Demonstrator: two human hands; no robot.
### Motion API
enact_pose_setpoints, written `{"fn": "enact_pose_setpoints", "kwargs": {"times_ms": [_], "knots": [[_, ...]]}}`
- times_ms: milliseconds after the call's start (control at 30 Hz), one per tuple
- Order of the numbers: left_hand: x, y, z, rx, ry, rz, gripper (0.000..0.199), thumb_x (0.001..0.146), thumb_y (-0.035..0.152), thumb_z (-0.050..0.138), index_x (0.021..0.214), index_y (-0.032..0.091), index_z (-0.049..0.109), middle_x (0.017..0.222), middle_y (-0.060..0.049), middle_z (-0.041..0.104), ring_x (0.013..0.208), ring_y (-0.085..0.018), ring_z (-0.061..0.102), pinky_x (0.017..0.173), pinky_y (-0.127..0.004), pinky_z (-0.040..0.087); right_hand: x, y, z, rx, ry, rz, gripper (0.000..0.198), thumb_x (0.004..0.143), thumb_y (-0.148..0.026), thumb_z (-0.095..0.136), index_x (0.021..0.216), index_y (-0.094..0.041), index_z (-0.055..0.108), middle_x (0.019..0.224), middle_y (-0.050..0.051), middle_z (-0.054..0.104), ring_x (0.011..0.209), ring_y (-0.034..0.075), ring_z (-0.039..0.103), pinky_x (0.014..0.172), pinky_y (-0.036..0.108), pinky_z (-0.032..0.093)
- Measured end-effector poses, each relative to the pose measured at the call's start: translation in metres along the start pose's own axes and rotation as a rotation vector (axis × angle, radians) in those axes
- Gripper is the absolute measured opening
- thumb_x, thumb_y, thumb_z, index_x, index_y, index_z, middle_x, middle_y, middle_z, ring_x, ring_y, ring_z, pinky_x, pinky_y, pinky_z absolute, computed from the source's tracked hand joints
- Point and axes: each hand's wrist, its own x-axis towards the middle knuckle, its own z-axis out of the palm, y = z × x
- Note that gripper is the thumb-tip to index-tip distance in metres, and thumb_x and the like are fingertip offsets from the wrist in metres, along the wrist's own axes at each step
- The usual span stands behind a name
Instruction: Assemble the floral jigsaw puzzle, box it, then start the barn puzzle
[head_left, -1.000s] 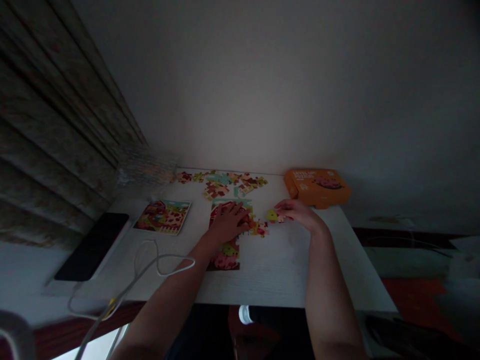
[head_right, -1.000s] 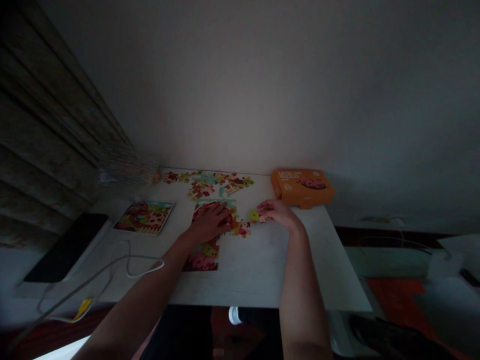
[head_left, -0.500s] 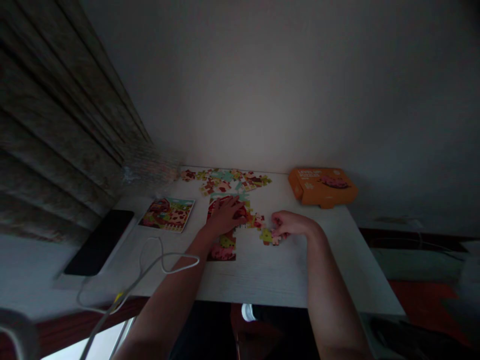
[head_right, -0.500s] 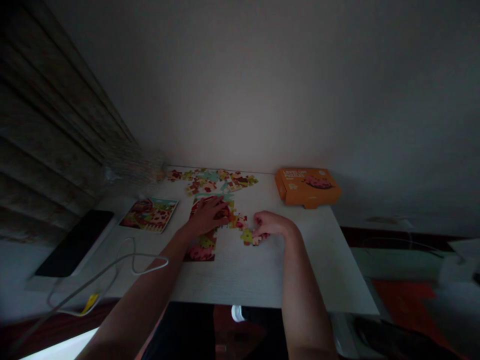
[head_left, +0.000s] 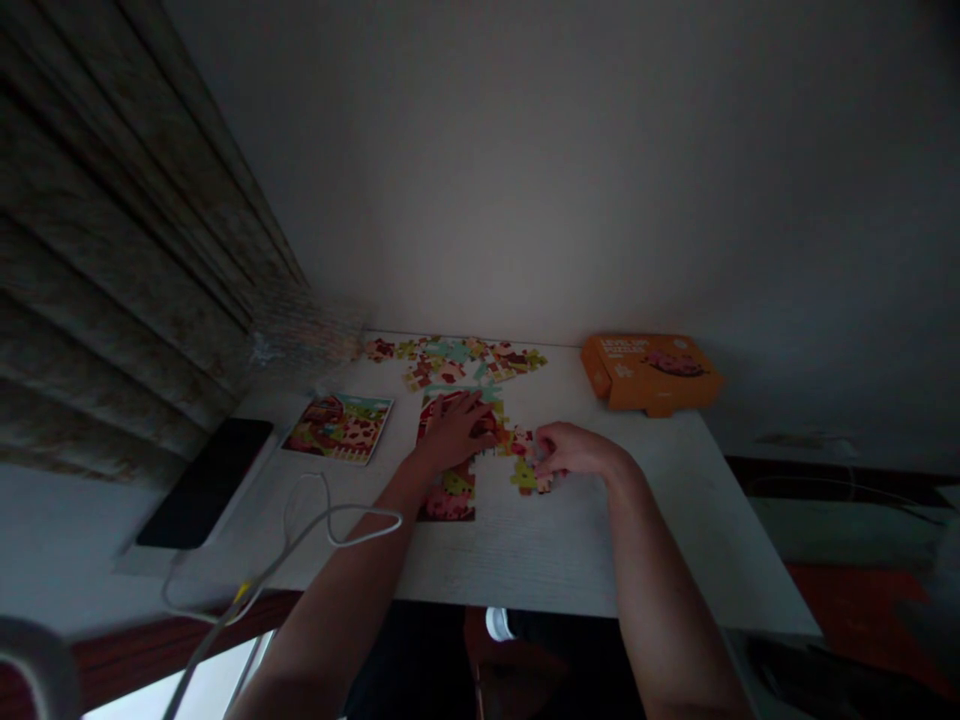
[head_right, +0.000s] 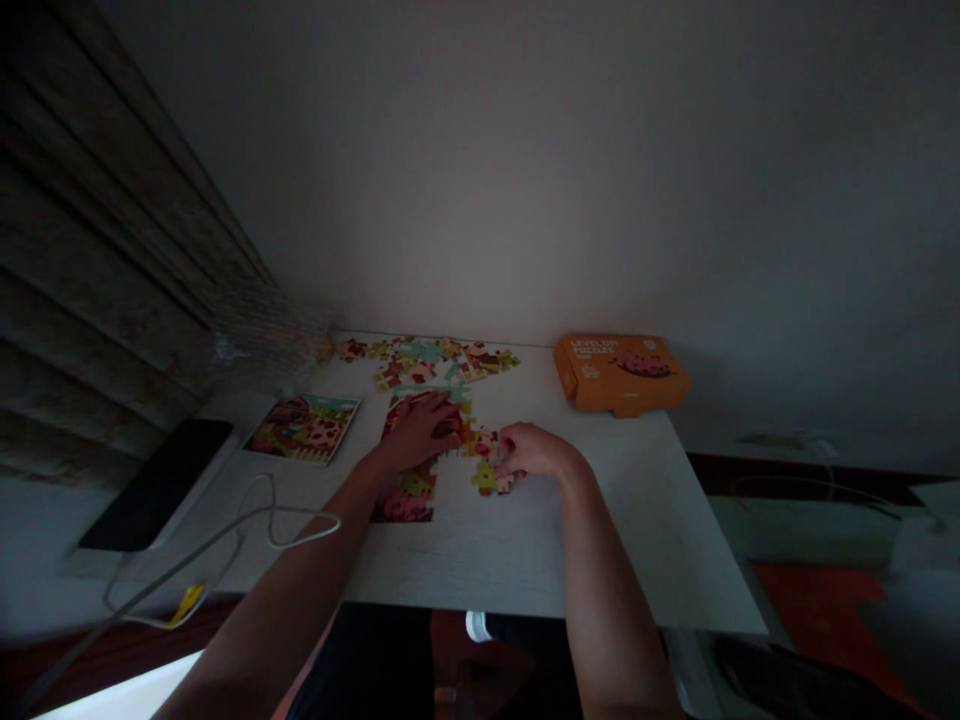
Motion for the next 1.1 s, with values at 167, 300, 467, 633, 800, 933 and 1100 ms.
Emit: {"fn": "enact_pose_setpoints", "kwargs": {"times_ms": [167,300,467,633,800,933,1100], "knots": [[0.001,-0.001,0.001,-0.01,0.025,0.016,0.057,0.097,0.055,0.055,0.149,0.03,0.051,0.167,-0.01,0.033,0.156,-0.031,0.027,0.126,-0.064,0.003,0.003,-0.006,0.001,-0.006,0.044,-0.067,0.026,0.065,-0.022,0.073,0.062,-0.022,0.047,0.053,-0.007,0.051,0.053,0.011,0.047,0.052,0.024,0.03],[0.001,0.007,0.005,-0.03,0.061,0.052,0.052,0.097,0.049,0.058,0.145,0.029,0.056,0.161,-0.01,0.045,0.152,-0.031,0.034,0.127,-0.061,0.003,0.004,-0.009,0.002,-0.016,0.078,-0.037,0.027,0.064,-0.021,0.073,0.059,-0.022,0.046,0.05,-0.008,0.05,0.052,0.011,0.047,0.052,0.024,0.029],[-0.005,0.026,0.012,-0.028,0.02,0.165,0.051,0.1,0.054,0.052,0.144,0.028,0.057,0.162,-0.01,0.042,0.152,-0.03,0.035,0.128,-0.059,0.006,0.003,-0.013,0.006,0.002,0.063,0.001,0.026,0.066,-0.019,0.073,0.058,-0.022,0.048,0.049,-0.006,0.052,0.052,0.012,0.051,0.052,0.025,0.031],[-0.007,0.03,0.013,-0.014,-0.01,0.167,0.052,0.1,0.054,0.051,0.145,0.028,0.057,0.164,-0.01,0.038,0.154,-0.031,0.031,0.128,-0.059,0.005,0.006,-0.014,0.007,-0.125,0.128,-0.009,0.026,0.064,-0.019,0.076,0.058,-0.021,0.051,0.053,-0.006,0.051,0.055,0.012,0.047,0.053,0.026,0.028],[-0.005,0.029,0.016,-0.04,0.023,0.15,0.048,0.101,0.05,0.05,0.143,0.027,0.059,0.163,-0.009,0.041,0.153,-0.029,0.032,0.127,-0.061,0.004,0.008,-0.011,0.005,-0.187,0.166,-0.021,0.024,0.063,-0.023,0.078,0.06,-0.021,0.054,0.06,-0.005,0.052,0.059,0.013,0.046,0.054,0.027,0.027],[-0.004,0.032,0.017,-0.05,0.037,0.122,0.043,0.102,0.046,0.05,0.139,0.028,0.062,0.161,-0.008,0.044,0.151,-0.029,0.035,0.127,-0.062,0.004,0.009,-0.01,0.005,-0.204,0.169,-0.016,0.026,0.064,-0.025,0.079,0.059,-0.021,0.054,0.057,-0.005,0.049,0.058,0.013,0.045,0.055,0.027,0.027],[-0.003,0.034,0.017,-0.052,0.057,0.105,0.042,0.101,0.049,0.052,0.135,0.029,0.064,0.159,-0.007,0.046,0.15,-0.03,0.037,0.127,-0.061,0.007,0.008,-0.008,0.003,-0.182,0.17,-0.022,0.027,0.064,-0.027,0.079,0.059,-0.021,0.053,0.057,-0.006,0.048,0.058,0.013,0.043,0.055,0.027,0.027]]}}
